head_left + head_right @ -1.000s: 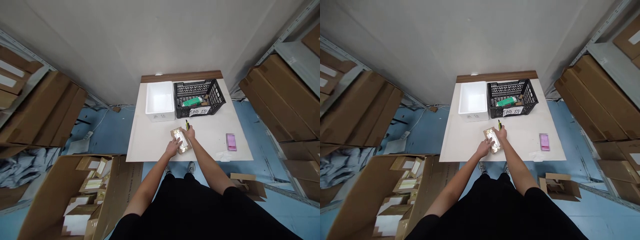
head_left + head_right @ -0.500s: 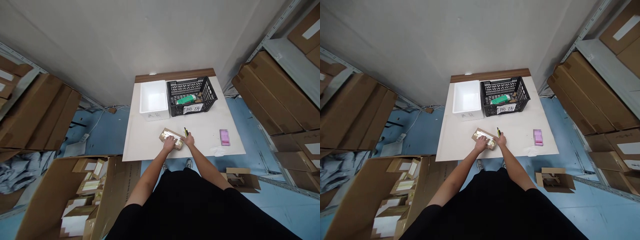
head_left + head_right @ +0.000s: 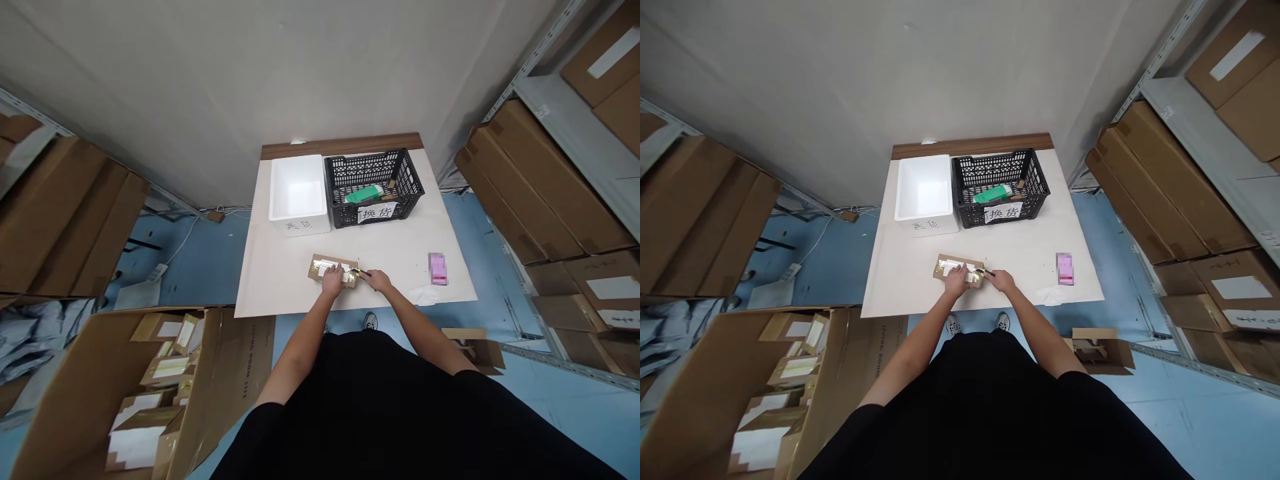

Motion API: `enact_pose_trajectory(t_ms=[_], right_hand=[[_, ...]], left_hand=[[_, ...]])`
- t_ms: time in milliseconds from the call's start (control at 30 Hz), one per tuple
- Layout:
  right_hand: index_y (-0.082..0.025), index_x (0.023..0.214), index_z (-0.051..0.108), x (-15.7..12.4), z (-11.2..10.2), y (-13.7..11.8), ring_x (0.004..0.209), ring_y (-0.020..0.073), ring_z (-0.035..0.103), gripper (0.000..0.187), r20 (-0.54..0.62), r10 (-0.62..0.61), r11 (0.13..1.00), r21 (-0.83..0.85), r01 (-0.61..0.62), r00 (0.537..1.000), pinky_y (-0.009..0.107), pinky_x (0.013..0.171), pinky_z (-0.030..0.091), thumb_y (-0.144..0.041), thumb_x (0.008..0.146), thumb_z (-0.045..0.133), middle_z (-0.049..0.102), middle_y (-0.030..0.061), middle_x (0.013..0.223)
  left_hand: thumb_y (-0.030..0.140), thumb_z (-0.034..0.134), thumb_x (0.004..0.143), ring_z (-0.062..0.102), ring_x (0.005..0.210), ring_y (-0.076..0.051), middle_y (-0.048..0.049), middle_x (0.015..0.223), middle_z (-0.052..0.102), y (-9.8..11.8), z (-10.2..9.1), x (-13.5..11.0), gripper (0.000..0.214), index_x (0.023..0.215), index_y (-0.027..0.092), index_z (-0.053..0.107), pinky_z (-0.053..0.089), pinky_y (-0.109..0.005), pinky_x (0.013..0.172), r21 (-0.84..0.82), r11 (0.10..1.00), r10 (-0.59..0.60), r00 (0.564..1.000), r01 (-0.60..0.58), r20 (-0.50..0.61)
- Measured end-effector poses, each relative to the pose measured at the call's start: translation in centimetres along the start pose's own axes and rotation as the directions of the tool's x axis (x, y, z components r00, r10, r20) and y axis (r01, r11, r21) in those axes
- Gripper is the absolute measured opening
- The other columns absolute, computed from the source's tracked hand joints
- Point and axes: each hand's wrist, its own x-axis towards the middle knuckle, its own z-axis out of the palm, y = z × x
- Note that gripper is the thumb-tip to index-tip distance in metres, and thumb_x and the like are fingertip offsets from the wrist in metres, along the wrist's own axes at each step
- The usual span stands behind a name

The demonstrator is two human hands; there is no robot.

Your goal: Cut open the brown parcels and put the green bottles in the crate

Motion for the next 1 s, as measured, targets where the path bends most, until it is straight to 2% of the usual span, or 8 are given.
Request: enact_pose_trajectory(t_ms=[133,233,333,433,633,833,900,1000], right_hand=[[-0.024,0.075,0.072,0.7,-2.1,0.8,0.086,0.0248,0.072,0.053,-0.012,-0.045,0.990,-0.138,0.043,0.999,0.026,0.064,0.042,-0.074,0.091,0.071,0.073,0.0067,0.075],[-0.024,0.070,0.072,2.1,-3.7,0.2,0.081,0.0255,0.072,0.054,0.046,-0.063,0.984,-0.164,0.070,0.997,0.027,0.064,0.042,-0.076,0.079,0.082,0.070,0.0056,0.067],[-0.023,0.066,0.069,3.0,-4.7,-0.4,0.065,0.0223,0.069,0.056,0.142,-0.032,0.985,-0.164,0.055,0.989,0.028,0.062,0.042,-0.077,0.076,0.084,0.062,0.0022,0.056],[-0.023,0.067,0.067,3.1,-4.9,-0.3,0.051,0.0190,0.062,0.058,0.249,-0.015,0.989,-0.141,0.051,0.969,0.028,0.059,0.042,-0.079,0.078,0.080,0.058,0.0000,0.050],[-0.021,0.074,0.069,2.6,-5.0,0.9,0.048,0.0170,0.058,0.058,0.347,-0.003,0.995,-0.090,0.037,0.938,0.029,0.058,0.042,-0.079,0.080,0.077,0.060,0.0002,0.054],[-0.021,0.071,0.066,2.3,-5.9,1.2,0.044,0.0158,0.054,0.062,0.225,-0.016,0.998,0.058,0.003,0.974,0.028,0.055,0.040,-0.083,0.078,0.074,0.059,-0.0011,0.051],[-0.022,0.071,0.064,2.0,-5.2,1.2,0.043,0.0155,0.053,0.062,0.198,-0.029,0.998,0.061,0.017,0.980,0.028,0.054,0.039,-0.082,0.085,0.067,0.059,-0.0009,0.051],[-0.022,0.072,0.062,0.9,-3.1,1.4,0.043,0.0150,0.054,0.061,0.175,0.000,0.999,0.041,-0.007,0.985,0.026,0.053,0.039,-0.079,0.093,0.061,0.057,-0.0020,0.050]], left_hand=[[0.031,0.090,0.077,0.043,0.156,-0.035,-0.0224,0.154,0.060,0.0,-0.4,0.6,0.098,0.161,0.015,0.040,0.027,-0.044,0.129,-0.003,1.000,-0.028,1.000,0.028,0.009],[0.032,0.090,0.076,0.047,0.153,-0.034,-0.0211,0.147,0.065,0.0,-0.6,0.7,0.098,0.158,0.017,0.040,0.030,-0.042,0.127,0.001,1.000,-0.022,1.000,0.022,-0.005],[0.033,0.091,0.075,0.050,0.150,-0.034,-0.0194,0.141,0.068,-0.1,-0.8,0.8,0.095,0.155,0.018,0.042,0.033,-0.041,0.125,0.007,1.000,-0.024,1.000,0.024,0.003],[0.033,0.094,0.072,0.050,0.151,-0.034,-0.0213,0.146,0.064,-0.1,-0.8,0.8,0.100,0.155,0.017,0.041,0.034,-0.039,0.124,0.011,0.999,-0.046,0.999,0.046,0.026],[0.034,0.093,0.073,0.046,0.155,-0.036,-0.0229,0.152,0.061,0.0,-0.6,0.9,0.106,0.160,0.020,0.034,0.033,-0.045,0.125,0.011,0.999,-0.039,0.999,0.039,0.036],[0.034,0.093,0.072,0.048,0.153,-0.036,-0.0253,0.151,0.061,-0.1,-1.1,1.4,0.106,0.160,0.015,0.036,0.033,-0.044,0.125,0.033,0.999,-0.010,0.997,0.008,0.071],[0.038,0.091,0.075,0.044,0.155,-0.037,-0.0243,0.156,0.058,-0.4,-1.1,1.2,0.101,0.159,0.015,0.040,0.031,-0.044,0.126,0.016,1.000,0.011,0.997,-0.012,0.070],[0.045,0.077,0.091,0.044,0.155,-0.035,-0.0186,0.157,0.058,-1.0,-1.0,0.9,0.075,0.155,0.021,0.047,0.033,-0.045,0.125,-0.043,0.998,0.045,0.999,-0.044,0.016]])
